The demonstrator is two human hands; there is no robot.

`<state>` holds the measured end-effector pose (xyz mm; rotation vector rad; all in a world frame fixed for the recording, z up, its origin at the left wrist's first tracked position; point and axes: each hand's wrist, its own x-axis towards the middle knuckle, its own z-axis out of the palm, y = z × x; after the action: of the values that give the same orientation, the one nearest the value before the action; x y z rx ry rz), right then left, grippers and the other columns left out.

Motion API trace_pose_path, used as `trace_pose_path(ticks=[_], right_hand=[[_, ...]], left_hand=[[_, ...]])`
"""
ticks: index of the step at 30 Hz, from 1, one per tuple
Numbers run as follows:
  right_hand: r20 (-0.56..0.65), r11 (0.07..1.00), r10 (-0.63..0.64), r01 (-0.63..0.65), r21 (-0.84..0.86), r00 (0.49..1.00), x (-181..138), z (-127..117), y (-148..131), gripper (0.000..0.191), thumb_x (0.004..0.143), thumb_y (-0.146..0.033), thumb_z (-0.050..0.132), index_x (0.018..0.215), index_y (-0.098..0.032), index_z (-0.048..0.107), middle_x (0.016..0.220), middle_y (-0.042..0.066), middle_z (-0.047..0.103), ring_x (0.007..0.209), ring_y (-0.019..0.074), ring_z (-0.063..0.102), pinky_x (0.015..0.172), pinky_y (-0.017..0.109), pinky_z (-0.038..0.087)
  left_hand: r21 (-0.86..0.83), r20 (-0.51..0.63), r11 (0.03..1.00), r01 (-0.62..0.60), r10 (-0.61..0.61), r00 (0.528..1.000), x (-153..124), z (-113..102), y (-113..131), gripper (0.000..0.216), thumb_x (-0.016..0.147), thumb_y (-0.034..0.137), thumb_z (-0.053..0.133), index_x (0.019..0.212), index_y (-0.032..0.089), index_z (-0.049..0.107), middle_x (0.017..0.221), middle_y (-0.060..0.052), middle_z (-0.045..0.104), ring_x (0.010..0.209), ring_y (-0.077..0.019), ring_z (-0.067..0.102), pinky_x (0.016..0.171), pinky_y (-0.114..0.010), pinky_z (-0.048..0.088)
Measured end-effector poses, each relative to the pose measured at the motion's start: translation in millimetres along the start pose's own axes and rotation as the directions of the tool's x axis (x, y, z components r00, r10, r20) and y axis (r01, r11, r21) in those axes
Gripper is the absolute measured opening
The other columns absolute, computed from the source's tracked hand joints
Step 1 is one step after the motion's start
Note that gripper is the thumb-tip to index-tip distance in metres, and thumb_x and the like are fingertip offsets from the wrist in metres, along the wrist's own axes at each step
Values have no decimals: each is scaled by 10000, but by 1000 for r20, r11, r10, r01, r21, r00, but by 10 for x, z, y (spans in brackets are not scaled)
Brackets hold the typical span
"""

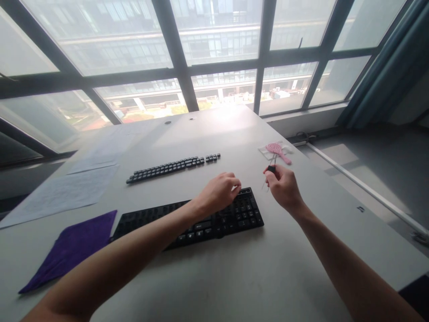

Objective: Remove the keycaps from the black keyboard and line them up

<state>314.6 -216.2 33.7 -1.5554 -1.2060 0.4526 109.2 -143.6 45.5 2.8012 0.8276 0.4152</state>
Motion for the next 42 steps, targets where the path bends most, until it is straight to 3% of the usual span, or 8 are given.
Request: trace_pose_path(ticks=[4, 7, 11, 15, 20, 22, 27, 42], right_hand=[[97, 1000, 16, -15, -13, 995, -2, -3, 51, 108, 855, -222, 485, 884, -179, 580, 694, 27, 666, 685, 193, 679, 627, 269, 484], [182, 997, 0, 14, -75, 983, -72, 78, 65, 96, 823, -196, 482, 884, -188, 556, 673, 11, 645, 640, 180, 646, 612, 262, 462], [195, 970, -68, 111, -216, 979, -235, 166, 74, 66, 778, -162, 473, 770, -206, 521, 667, 4, 616, 612, 162, 575, 616, 259, 428], [221, 912, -11, 100, -398, 975, -416, 169, 113, 54, 793, -233, 525, 746, -207, 533, 651, 7, 625, 591, 159, 553, 596, 255, 396], [295, 795, 133, 76, -602, 946, -513, 194, 107, 391, 879, -508, 535, 643, -199, 577, 635, 51, 669, 613, 189, 614, 594, 263, 388], [324, 721, 170, 107, -685, 931, -515, 227, 84, 442, 893, -543, 520, 631, -196, 600, 657, 77, 692, 634, 205, 638, 583, 267, 374], [340, 610, 191, 160, -776, 921, -529, 284, 38, 413, 939, -498, 491, 736, -191, 679, 743, 108, 736, 706, 225, 681, 574, 262, 359], [343, 527, 93, 246, -814, 935, -549, 334, -20, 298, 930, -355, 515, 780, -180, 706, 788, 123, 751, 705, 225, 686, 591, 275, 349]], left_hand=[[-5, 1, 998, -56, 56, 998, -434, 79, 396, 213, 969, 236, 485, 958, 209, 696, 1019, -72, 666, 935, -206, 593, 838, -333, 511], [10, -41, 997, -82, 83, 996, -669, 168, 502, 208, 946, 200, 514, 1098, 219, 654, 1154, -80, 645, 1024, -223, 577, 906, -371, 504], [31, -52, 993, -114, 116, 992, -834, 270, 540, 350, 928, 213, 553, 1278, 230, 552, 1277, -101, 608, 1135, -248, 551, 930, -407, 493], [32, -73, 986, -161, 163, 984, -883, 336, 522, 420, 937, 246, 546, 1352, 225, 488, 1375, -113, 558, 1241, -266, 504, 990, -423, 460], [30, -96, 980, -199, 201, 975, -889, 392, 477, 361, 936, 201, 511, 1296, 174, 523, 1325, -114, 588, 1248, -254, 499, 1013, -395, 442], [35, -103, 978, -204, 207, 973, -893, 406, 468, 333, 939, 202, 506, 1269, 167, 539, 1280, -115, 608, 1228, -253, 508, 1005, -391, 444], [46, -130, 977, -210, 214, 968, -916, 431, 460, 295, 939, 199, 506, 1229, 184, 558, 1218, -116, 618, 1162, -247, 536, 952, -376, 460], [62, -169, 977, -203, 210, 963, -929, 464, 457, 229, 955, 216, 488, 1162, 160, 571, 1142, -105, 623, 1073, -242, 533, 908, -366, 449]])
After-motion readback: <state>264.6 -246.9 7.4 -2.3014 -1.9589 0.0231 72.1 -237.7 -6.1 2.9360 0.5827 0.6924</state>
